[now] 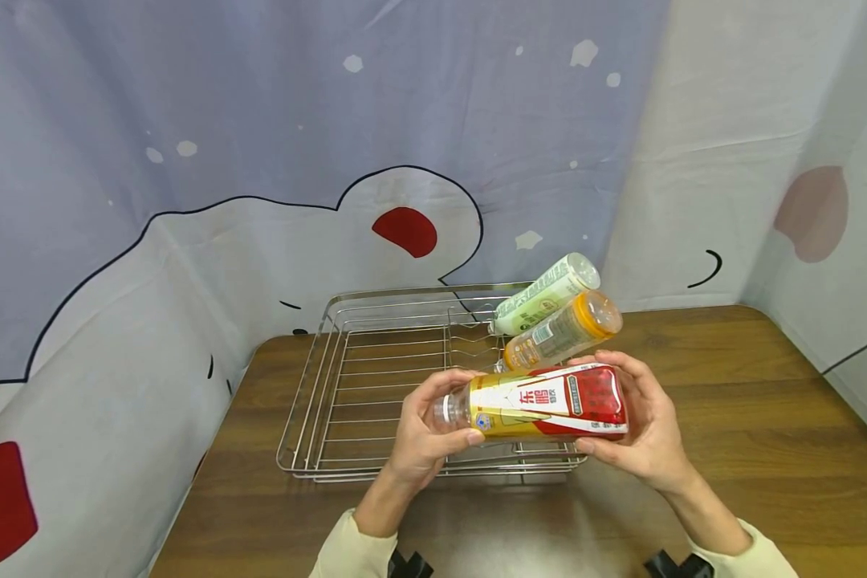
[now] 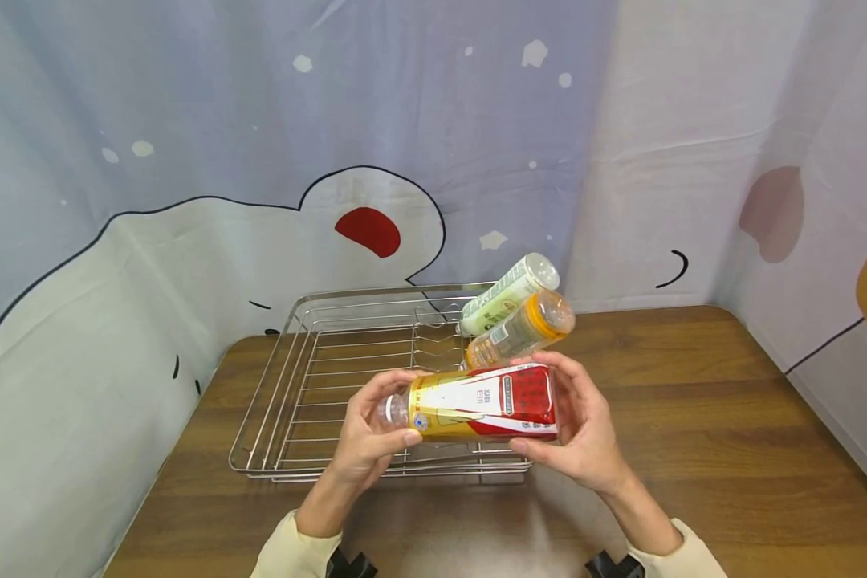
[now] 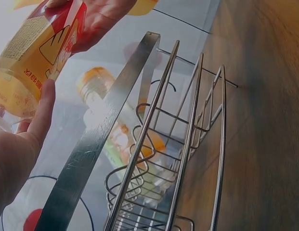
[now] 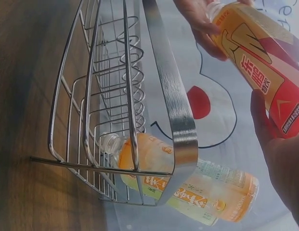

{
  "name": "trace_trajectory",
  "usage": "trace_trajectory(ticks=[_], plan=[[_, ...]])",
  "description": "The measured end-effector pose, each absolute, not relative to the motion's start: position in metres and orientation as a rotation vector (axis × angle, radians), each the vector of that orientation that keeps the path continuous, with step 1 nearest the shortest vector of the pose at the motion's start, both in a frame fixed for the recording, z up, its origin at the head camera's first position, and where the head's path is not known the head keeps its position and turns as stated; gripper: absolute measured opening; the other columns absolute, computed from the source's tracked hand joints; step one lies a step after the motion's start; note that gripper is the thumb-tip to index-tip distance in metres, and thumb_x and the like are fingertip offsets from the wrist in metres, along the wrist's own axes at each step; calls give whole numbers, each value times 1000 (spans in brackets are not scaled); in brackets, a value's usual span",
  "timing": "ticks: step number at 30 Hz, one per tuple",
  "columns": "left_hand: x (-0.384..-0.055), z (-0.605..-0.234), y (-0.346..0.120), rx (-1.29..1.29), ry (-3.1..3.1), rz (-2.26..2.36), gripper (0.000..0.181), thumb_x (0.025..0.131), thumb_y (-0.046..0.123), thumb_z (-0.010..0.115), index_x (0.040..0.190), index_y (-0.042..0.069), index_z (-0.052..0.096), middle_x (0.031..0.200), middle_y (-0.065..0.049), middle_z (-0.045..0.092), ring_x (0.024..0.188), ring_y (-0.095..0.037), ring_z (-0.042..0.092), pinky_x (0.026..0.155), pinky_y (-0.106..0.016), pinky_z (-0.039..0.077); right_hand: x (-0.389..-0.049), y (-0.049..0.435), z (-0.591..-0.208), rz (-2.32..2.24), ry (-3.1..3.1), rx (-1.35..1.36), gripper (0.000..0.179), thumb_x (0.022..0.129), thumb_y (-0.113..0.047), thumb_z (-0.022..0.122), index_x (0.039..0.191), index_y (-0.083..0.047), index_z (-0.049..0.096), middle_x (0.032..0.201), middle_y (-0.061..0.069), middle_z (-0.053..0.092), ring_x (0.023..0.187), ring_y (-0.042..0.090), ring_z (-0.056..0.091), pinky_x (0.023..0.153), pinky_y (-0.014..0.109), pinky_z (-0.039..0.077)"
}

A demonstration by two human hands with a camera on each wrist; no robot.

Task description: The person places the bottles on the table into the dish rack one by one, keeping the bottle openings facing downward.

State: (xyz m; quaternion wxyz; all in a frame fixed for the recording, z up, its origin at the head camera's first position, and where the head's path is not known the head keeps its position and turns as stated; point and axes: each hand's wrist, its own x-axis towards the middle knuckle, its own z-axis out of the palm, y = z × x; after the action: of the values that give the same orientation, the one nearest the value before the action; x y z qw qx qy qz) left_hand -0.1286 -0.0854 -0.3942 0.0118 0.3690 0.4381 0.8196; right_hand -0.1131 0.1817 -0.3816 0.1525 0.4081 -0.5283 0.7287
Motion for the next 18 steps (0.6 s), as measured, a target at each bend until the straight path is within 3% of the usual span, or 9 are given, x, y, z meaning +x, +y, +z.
trace_trajectory(ticks=[5, 10, 18], plan=[[-130, -394, -88, 1166, 1378, 2514, 69, 76, -8, 78, 138, 4, 51, 137, -18, 52, 120, -25, 52, 88, -36, 55, -113, 182, -382, 2102, -1511, 1167, 91, 57, 31, 72, 137, 18, 32, 134, 22, 53, 118, 27, 56, 89, 35, 55], [-132, -391, -96, 1167, 1447, 2449, 99, 77, 6, 85, 154, 2, 23, 153, -29, 28, 133, -35, 43, 94, -42, 52, -113, 186, -380, 2123, -1481, 1135, 91, 58, 32, 73, 138, 17, 32, 133, 23, 54, 118, 28, 55, 89, 33, 54], [-133, -385, -118, 1148, 1553, 2459, 98, 79, 3, 83, 156, 4, 21, 155, -29, 25, 137, -48, 33, 97, -50, 49, -112, 202, -375, 2115, -1499, 1051, 92, 55, 36, 69, 138, 18, 32, 132, 22, 54, 118, 27, 54, 89, 31, 54]])
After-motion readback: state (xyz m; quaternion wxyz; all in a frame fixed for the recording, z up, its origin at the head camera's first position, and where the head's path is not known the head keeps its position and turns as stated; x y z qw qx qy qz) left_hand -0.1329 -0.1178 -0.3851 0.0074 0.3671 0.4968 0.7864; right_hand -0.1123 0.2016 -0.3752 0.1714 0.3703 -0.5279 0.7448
